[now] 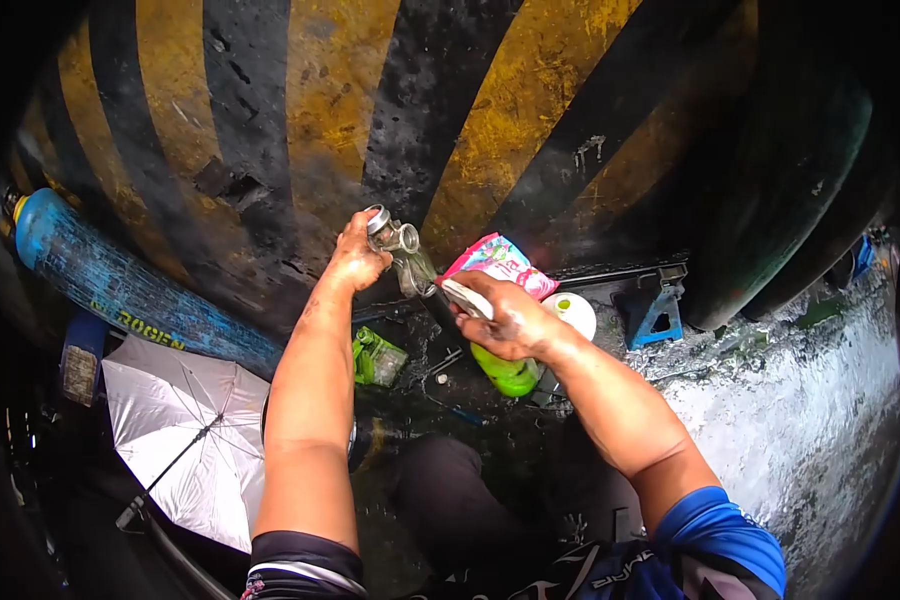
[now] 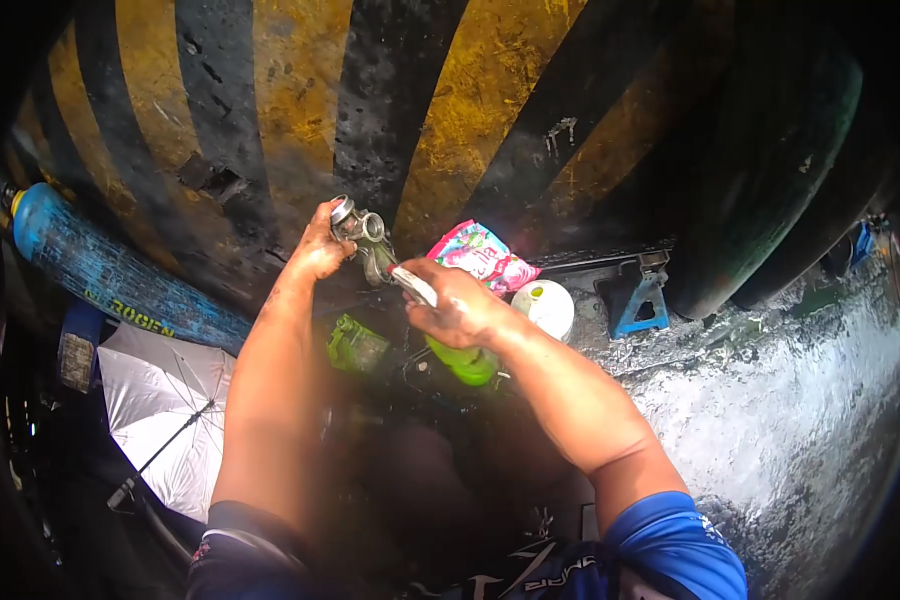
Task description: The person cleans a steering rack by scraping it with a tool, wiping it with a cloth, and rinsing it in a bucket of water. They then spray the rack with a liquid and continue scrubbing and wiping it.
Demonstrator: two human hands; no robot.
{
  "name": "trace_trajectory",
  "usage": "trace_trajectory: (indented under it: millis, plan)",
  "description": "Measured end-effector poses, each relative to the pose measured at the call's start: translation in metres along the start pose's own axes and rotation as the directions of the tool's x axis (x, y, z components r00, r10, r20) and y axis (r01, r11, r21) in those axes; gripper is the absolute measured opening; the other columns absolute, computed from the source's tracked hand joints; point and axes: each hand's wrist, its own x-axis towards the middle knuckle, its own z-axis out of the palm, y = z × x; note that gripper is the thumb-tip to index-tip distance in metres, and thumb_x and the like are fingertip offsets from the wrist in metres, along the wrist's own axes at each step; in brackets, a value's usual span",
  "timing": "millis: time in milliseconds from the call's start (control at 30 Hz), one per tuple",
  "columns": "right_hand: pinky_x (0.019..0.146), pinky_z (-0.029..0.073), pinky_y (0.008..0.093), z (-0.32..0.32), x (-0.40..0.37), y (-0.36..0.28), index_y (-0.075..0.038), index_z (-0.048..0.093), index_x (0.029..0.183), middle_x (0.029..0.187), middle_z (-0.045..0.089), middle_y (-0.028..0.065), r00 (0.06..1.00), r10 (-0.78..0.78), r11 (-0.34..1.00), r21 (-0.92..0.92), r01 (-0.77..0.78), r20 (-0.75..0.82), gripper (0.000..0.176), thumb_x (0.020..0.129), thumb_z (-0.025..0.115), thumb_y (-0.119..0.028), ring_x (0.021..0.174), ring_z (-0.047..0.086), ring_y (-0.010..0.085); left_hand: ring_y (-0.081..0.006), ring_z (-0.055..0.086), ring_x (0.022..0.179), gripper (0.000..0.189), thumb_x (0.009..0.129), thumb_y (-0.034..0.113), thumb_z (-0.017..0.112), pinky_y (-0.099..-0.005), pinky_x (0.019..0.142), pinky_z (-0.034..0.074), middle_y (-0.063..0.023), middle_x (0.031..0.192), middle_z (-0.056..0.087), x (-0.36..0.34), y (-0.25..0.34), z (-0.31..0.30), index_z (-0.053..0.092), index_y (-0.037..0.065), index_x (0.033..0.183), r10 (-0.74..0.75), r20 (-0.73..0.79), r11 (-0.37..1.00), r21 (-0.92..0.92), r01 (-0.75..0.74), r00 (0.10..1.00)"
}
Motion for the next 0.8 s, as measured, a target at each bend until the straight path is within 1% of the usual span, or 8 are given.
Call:
trace_trajectory:
  millis: [333,400,467,533,600,633,733,800]
  plan:
    - [0.08,0.051,0.0335,0.02,0.033,-0.005,0.001,0.048,0.126,0.099,0.066,0.015,0.988,-0.121,0.981,-0.164,0.104,-0.092,0.05,0.08,0.062,-0.012,0.092,0.065,0.0262,-0.0375,0.051,0.123,0.075,0.069,0.01,0.077,-0.0405,0.102,0.042,-0.021,0.13,0.054,-0.004,0.001,-0.002,0.042,0.008,0.135,0.036,0.001,0.999,0.027,-0.036,0.999]
    - [0.079,0.052,0.0334,0.026,0.04,-0.004,0.0,0.05,0.125,0.099,0.067,0.015,0.998,-0.053,0.995,0.077,0.055,-0.035,0.048,0.08,0.063,-0.012,0.091,0.066,0.0268,-0.0331,0.055,0.118,0.076,0.069,0.01,0.078,-0.037,0.1,0.043,-0.0204,0.126,0.057,-0.009,0.007,-0.009,0.042,0.006,0.135,0.012,0.033,0.999,-0.032,-0.01,0.999]
    - [0.078,0.052,0.0329,0.026,0.041,-0.005,0.0,0.053,0.122,0.098,0.067,0.0148,0.99,-0.137,0.988,-0.077,0.133,-0.045,0.045,0.08,0.064,-0.012,0.091,0.066,0.0268,-0.0291,0.058,0.112,0.076,0.07,0.009,0.077,-0.0346,0.098,0.043,-0.019,0.119,0.062,-0.003,-0.006,-0.01,0.042,0.005,0.137,-0.016,0.108,0.995,-0.098,0.027,0.994]
    - [0.08,0.052,0.0336,0.023,0.042,0.003,-0.001,0.054,0.122,0.1,0.067,0.0159,0.989,-0.148,0.96,-0.242,0.138,-0.026,0.045,0.079,0.065,-0.014,0.094,0.066,0.0272,-0.0271,0.06,0.109,0.072,0.074,0.013,0.075,-0.0329,0.096,0.043,-0.0188,0.116,0.063,-0.006,-0.012,-0.009,0.043,0.004,0.137,0.004,0.062,0.985,-0.172,0.006,0.998]
    - [0.083,0.052,0.0343,0.022,0.04,0.005,-0.001,0.054,0.124,0.103,0.067,0.0172,0.986,-0.166,0.949,-0.276,0.15,-0.033,0.048,0.079,0.065,-0.015,0.097,0.066,0.0276,-0.0268,0.059,0.111,0.064,0.079,0.022,0.07,-0.0331,0.097,0.043,-0.0194,0.12,0.062,-0.016,0.004,-0.013,0.045,0.004,0.136,-0.07,-0.007,0.995,-0.075,0.069,0.998]
    - [0.086,0.051,0.0346,0.021,0.039,0.0,-0.002,0.053,0.126,0.106,0.067,0.0176,0.999,-0.042,0.96,-0.279,0.036,-0.014,0.05,0.08,0.066,-0.016,0.1,0.066,0.0279,-0.0269,0.059,0.112,0.063,0.081,0.026,0.068,-0.0333,0.096,0.043,-0.0196,0.121,0.061,-0.014,0.002,-0.01,0.047,0.004,0.135,-0.101,-0.021,0.989,-0.112,0.098,0.995]
    - [0.086,0.051,0.034,0.022,0.041,0.014,-0.002,0.054,0.125,0.106,0.067,0.0169,1.0,0.005,0.96,-0.279,-0.014,-0.031,0.049,0.08,0.067,-0.015,0.1,0.066,0.0273,-0.0279,0.058,0.113,0.062,0.085,0.039,0.063,-0.0341,0.097,0.043,-0.0205,0.122,0.061,-0.013,-0.004,-0.005,0.048,0.004,0.134,-0.115,-0.048,0.976,-0.19,0.103,0.992]
    - [0.085,0.052,0.0333,0.023,0.041,0.03,-0.003,0.053,0.126,0.106,0.067,0.0166,0.997,-0.06,0.963,-0.266,0.048,-0.037,0.05,0.08,0.067,-0.014,0.099,0.066,0.0262,-0.0285,0.058,0.113,0.065,0.087,0.048,0.06,-0.0343,0.096,0.043,-0.0213,0.12,0.062,-0.013,-0.004,-0.002,0.048,0.005,0.134,-0.129,-0.083,0.982,-0.153,0.115,0.988]
